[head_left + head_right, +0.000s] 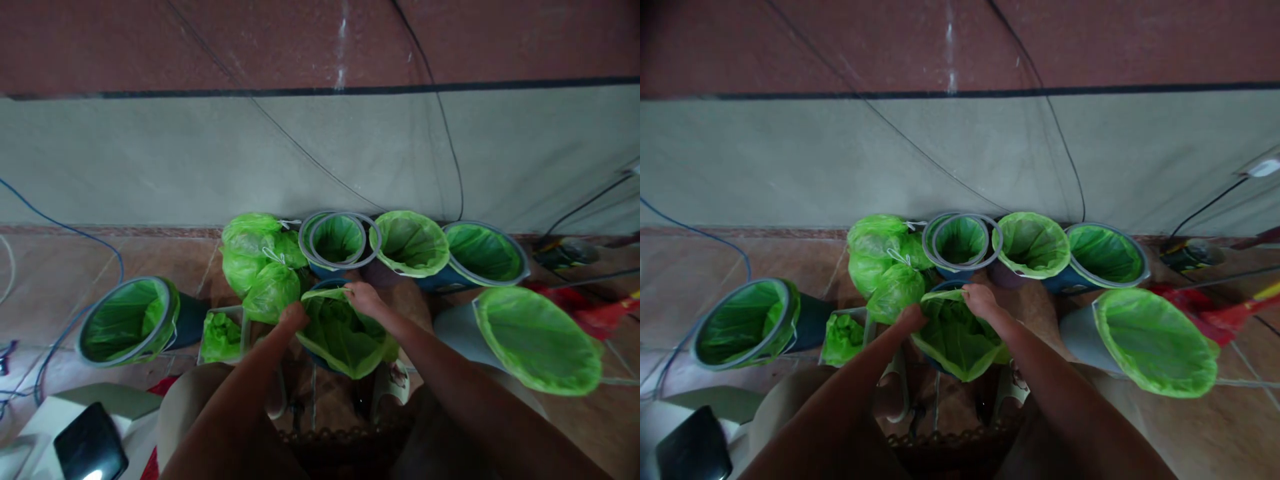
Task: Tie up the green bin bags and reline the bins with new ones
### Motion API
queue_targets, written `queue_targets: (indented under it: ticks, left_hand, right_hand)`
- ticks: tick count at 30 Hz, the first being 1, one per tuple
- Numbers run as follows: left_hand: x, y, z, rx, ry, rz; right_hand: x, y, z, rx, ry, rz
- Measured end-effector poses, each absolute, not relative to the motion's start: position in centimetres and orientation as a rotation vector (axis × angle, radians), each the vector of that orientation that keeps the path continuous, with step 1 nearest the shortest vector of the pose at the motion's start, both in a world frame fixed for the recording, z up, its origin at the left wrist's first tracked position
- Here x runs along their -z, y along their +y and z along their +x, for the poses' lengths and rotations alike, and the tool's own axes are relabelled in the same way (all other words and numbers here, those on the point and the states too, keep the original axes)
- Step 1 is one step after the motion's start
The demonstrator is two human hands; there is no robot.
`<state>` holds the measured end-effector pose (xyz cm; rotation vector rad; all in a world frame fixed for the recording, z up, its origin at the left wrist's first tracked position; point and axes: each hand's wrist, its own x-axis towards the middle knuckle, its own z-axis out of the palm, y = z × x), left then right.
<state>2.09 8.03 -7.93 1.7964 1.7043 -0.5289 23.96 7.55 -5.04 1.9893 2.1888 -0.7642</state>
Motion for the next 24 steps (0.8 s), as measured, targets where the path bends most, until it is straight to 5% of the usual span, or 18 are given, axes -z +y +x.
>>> queue_targets:
  ticks: [15,24]
  left_hand:
    - [8.6,6.8,3.7,0.463,1.787,1.784]
    - [5.9,8.4,1.5,0.388,1.859,1.768]
  right_hand:
    - [-2.5,3.1,21.6,0.852,2.630,1.793]
    - [-0.5,3.6,24.9,0.807,2.278,2.014]
